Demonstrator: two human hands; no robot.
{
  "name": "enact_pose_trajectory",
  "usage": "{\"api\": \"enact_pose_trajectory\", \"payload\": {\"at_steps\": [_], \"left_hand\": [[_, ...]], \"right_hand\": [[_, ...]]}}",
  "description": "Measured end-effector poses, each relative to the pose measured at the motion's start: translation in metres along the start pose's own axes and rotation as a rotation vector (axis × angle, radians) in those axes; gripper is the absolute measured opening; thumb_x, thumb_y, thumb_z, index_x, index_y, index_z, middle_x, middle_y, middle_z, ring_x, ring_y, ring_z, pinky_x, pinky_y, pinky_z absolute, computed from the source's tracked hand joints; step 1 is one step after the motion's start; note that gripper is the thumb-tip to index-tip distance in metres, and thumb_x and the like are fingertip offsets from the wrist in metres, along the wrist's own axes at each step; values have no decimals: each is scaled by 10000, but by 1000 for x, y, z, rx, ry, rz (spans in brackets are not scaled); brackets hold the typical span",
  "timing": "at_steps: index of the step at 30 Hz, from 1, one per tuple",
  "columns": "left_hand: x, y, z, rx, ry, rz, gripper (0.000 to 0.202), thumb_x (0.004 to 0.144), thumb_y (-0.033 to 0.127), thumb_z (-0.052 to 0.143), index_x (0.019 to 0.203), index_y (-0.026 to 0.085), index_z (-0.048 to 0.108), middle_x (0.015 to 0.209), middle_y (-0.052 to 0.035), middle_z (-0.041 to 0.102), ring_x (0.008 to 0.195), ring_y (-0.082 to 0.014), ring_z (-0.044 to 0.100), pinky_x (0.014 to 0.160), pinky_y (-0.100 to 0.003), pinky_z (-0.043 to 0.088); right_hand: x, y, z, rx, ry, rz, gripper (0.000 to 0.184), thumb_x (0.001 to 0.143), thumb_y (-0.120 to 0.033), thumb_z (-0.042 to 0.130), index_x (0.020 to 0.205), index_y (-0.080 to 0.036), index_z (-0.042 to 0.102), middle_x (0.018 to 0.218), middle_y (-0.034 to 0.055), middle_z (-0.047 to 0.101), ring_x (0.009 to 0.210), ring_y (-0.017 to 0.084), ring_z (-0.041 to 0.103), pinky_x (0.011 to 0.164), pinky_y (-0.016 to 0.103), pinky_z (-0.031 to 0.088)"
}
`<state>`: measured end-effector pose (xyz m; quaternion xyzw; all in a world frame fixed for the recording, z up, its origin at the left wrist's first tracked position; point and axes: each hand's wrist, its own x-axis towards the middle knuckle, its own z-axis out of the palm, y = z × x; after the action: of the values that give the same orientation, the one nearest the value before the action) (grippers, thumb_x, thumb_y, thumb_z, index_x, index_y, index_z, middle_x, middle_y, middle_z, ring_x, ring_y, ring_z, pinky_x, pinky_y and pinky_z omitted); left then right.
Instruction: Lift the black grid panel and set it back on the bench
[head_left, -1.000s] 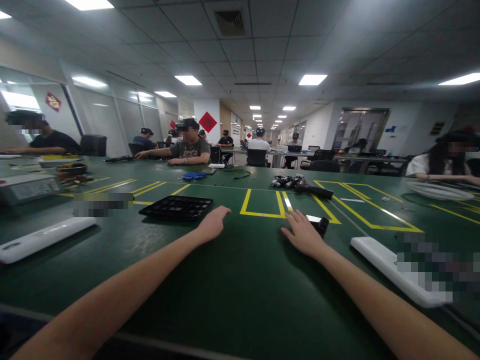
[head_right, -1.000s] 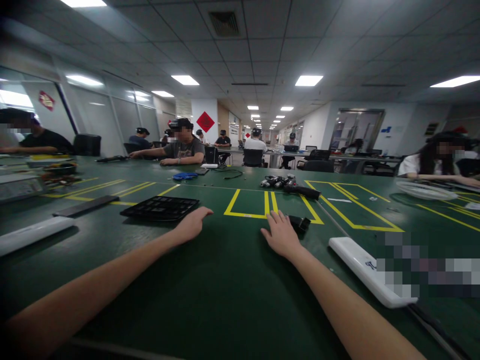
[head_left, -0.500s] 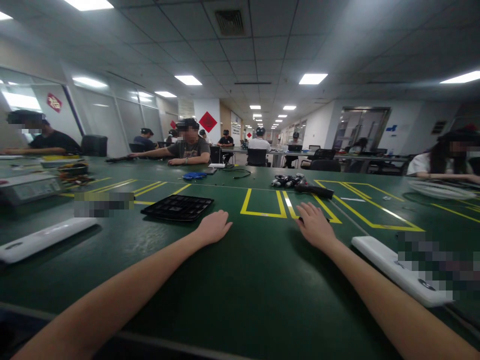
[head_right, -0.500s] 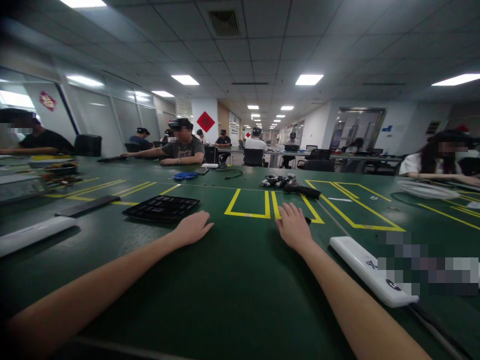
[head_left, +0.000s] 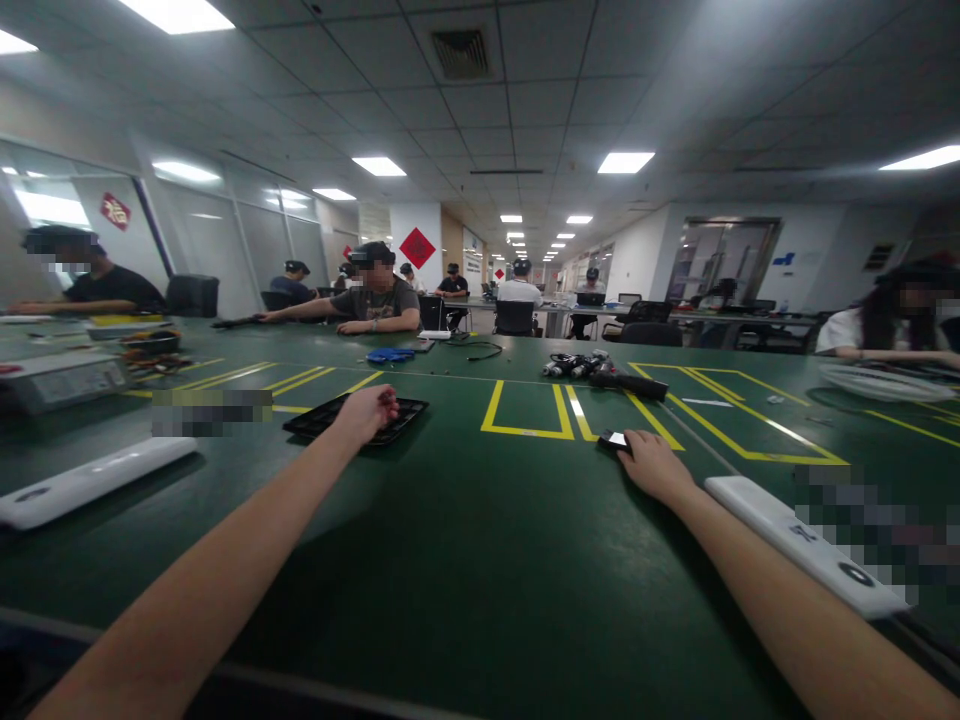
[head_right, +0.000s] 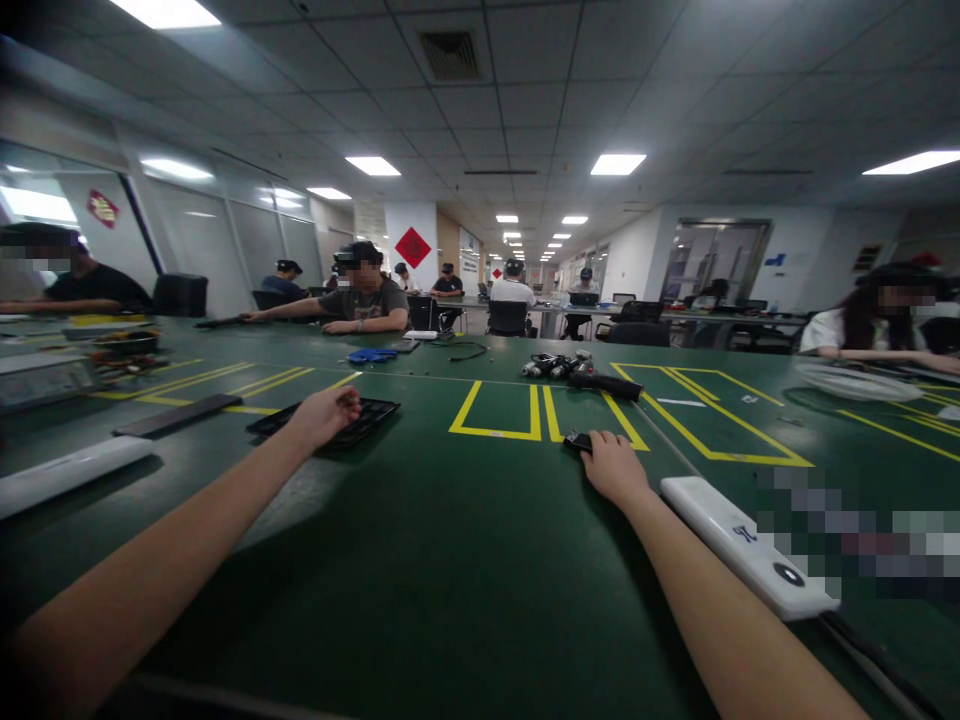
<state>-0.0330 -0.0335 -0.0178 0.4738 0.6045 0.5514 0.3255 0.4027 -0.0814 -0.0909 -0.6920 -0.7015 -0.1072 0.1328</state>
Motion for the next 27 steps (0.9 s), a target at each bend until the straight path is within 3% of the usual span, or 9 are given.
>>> {"api": "enact_pose_trajectory", "payload": {"at_steps": [3, 6, 10, 13, 18, 20, 23, 27], "left_hand": [[15, 0, -37, 127, 95, -35, 261, 765, 287, 415, 528, 179, 395, 466, 5, 420, 544, -138, 506, 532, -254, 413], [23, -8, -63, 326, 162, -82, 278, 674, 361, 546, 498, 174, 438, 498, -48, 502, 678, -235, 565, 574, -301, 413], [26, -13, -70, 998, 38, -37, 368, 576, 497, 613, 548, 137, 544, 819, -189, 647, 920, -355, 567, 710, -357, 422], [23, -12, -62, 1169, -13, -6, 400, 634, 508, 547, 667, 114, 606, 990, -222, 630, 974, -357, 557, 743, -362, 425], [5, -8, -28, 1139, -71, 70, 421, 654, 540, 516, 695, 139, 638, 879, -157, 662, 882, -302, 597, 667, -309, 435], [-12, -7, 0, 962, -158, 162, 399, 681, 526, 507, 686, 150, 638, 793, -111, 664, 810, -256, 605, 643, -287, 429], [-51, -4, 48, 548, -262, 268, 358, 714, 456, 524, 839, 137, 627, 808, -74, 659, 763, -199, 591, 634, -270, 433], [-97, -8, 93, 269, -479, 360, 355, 729, 432, 538, 912, 129, 568, 748, -30, 603, 680, -149, 549, 599, -261, 421]], "right_hand": [[0, 1, 1, 2, 2, 13, 378, 841, -287, 392, 1143, -97, 518, 1163, 175, 543, 1059, 301, 477, 876, 383, 350], [-1, 1, 0, 7, 1, 19, 388, 844, -289, 382, 1153, -93, 512, 1170, 167, 538, 1067, 307, 470, 869, 377, 358], [-1, 0, -3, 29, 7, 22, 375, 837, -275, 402, 1139, -89, 523, 1149, 174, 551, 1054, 303, 484, 879, 385, 353], [1, -5, -6, 75, 17, 67, 363, 808, -264, 462, 1115, -90, 547, 1122, 173, 568, 1042, 289, 505, 894, 386, 348], [-2, -45, -12, 380, 20, 8, 401, 748, -282, 551, 1125, -146, 562, 1111, 120, 585, 1041, 262, 520, 889, 378, 382], [-8, -67, -14, 554, 7, -71, 399, 742, -270, 555, 1129, -169, 556, 1095, 102, 586, 1027, 245, 526, 892, 387, 392], [-18, -95, -13, 794, -16, -169, 412, 760, -258, 532, 1166, -191, 519, 1134, 90, 555, 1049, 232, 508, 917, 399, 386], [-28, -109, -5, 947, 21, -312, 379, 771, -236, 513, 1148, -191, 510, 1155, 90, 517, 1100, 236, 459, 962, 424, 347]]}}
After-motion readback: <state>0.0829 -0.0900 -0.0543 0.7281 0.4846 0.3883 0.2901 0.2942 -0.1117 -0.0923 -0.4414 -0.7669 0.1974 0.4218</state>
